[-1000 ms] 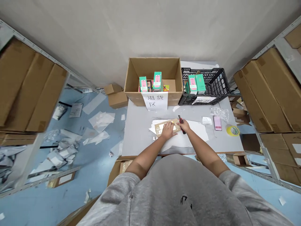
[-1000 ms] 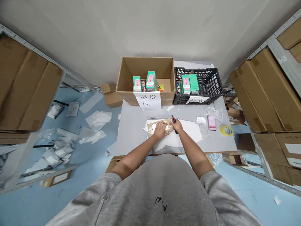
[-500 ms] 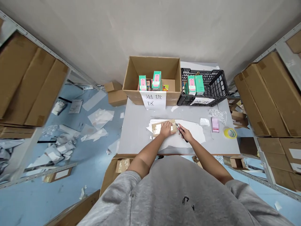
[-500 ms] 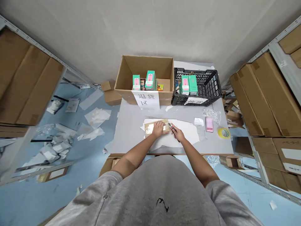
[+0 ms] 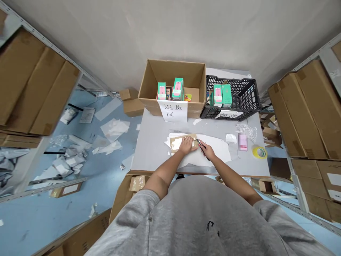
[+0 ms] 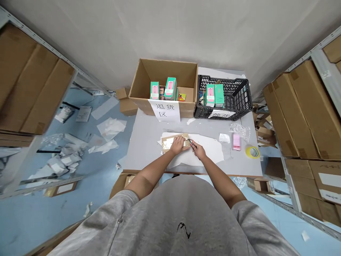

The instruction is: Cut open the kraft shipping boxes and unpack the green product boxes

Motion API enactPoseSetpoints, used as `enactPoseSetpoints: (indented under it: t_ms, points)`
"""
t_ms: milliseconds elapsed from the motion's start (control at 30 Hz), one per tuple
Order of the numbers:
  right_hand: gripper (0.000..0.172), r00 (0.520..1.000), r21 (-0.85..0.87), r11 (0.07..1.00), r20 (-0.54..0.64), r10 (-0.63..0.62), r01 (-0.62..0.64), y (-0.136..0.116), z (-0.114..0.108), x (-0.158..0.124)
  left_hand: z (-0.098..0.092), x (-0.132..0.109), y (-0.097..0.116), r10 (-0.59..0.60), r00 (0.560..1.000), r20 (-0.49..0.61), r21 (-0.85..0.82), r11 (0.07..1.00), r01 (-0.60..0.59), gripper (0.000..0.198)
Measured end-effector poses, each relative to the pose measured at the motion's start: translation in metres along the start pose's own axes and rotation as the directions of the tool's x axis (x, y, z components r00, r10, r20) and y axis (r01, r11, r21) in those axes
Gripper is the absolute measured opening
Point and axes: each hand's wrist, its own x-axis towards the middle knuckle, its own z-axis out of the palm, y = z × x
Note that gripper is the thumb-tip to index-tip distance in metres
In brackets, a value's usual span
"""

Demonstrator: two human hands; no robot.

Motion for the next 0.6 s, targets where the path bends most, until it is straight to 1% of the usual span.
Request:
enactPoseSetpoints:
  t_ms: [133,233,400,500,600]
  points:
    - [0.065,1.000,0.059,0.998,-0.006,-0.006,0.006,0.007,0.004,-0.009,-0.002,-0.001,0.001,-0.010,1.000,0.007,-0.002,1.000,0.010,0.054]
    - [0.066,1.000,0.086,0.996,-0.005,-0.001,0.002,0.008,0.008,-0.009,-0.003,0.000,0.000,-0.018,1.000,0.002,-0.007,1.000,0.018,0.053]
    - [0.075,1.000,0.169,0.986,-0.018,0.003,0.000,0.008,0.014,-0.010,-0.001,0.003,-0.002,-0.052,0.998,-0.017,-0.016,0.999,0.052,0.050]
    - [0.078,0.999,0.190,0.982,-0.045,-0.007,0.016,0.012,0.012,-0.015,0.001,0.003,-0.003,-0.066,0.998,-0.019,-0.020,0.998,0.066,0.052]
    - [0.074,0.996,0.143,0.987,-0.075,-0.057,0.067,0.007,0.004,-0.006,0.002,0.004,-0.003,-0.071,0.997,-0.018,-0.023,0.997,0.071,0.053]
